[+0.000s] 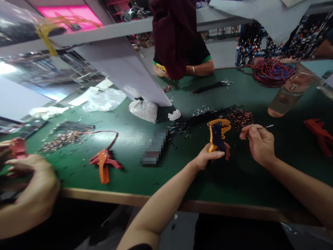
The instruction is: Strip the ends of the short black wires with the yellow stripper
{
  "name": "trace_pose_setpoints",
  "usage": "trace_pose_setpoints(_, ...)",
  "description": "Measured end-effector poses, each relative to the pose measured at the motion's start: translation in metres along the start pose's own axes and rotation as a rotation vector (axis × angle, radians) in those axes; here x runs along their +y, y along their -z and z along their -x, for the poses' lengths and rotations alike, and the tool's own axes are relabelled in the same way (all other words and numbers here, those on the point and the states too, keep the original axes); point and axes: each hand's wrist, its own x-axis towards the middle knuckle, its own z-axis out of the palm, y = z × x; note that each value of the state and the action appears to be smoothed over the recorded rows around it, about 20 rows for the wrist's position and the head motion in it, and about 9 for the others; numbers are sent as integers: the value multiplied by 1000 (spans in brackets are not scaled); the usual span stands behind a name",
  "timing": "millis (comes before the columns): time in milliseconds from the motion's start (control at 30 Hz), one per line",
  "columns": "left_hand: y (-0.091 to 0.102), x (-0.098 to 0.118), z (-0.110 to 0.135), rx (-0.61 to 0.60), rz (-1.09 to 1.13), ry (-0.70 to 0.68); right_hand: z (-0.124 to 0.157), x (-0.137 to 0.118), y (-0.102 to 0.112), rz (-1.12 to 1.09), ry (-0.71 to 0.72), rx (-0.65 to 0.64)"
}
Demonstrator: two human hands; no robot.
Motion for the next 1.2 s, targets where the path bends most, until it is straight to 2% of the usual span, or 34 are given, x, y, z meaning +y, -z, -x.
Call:
trace_pose_setpoints(100,1,-2,2,-93,17,30,-9,4,0,-228,-179,78)
trace_pose_setpoints(200,1,-5,2,-115,24,46,-12,8,1,-324,-313,35)
trace_pose_setpoints(333,2,-6,2,-106,44,47,-11,14,3,-359,-416,-9)
trace_pose_setpoints(500,2,-5,3,-113,61,41,-10,18,4,-353,-458,-72)
trace_pose_setpoints(733,-1,-2,5,-115,52,55,-10,17,2,-386,-500,-87)
trace_pose_setpoints(1200,-3,-2,6,-81,-55,46,-11,14,1,-377,-473,-151)
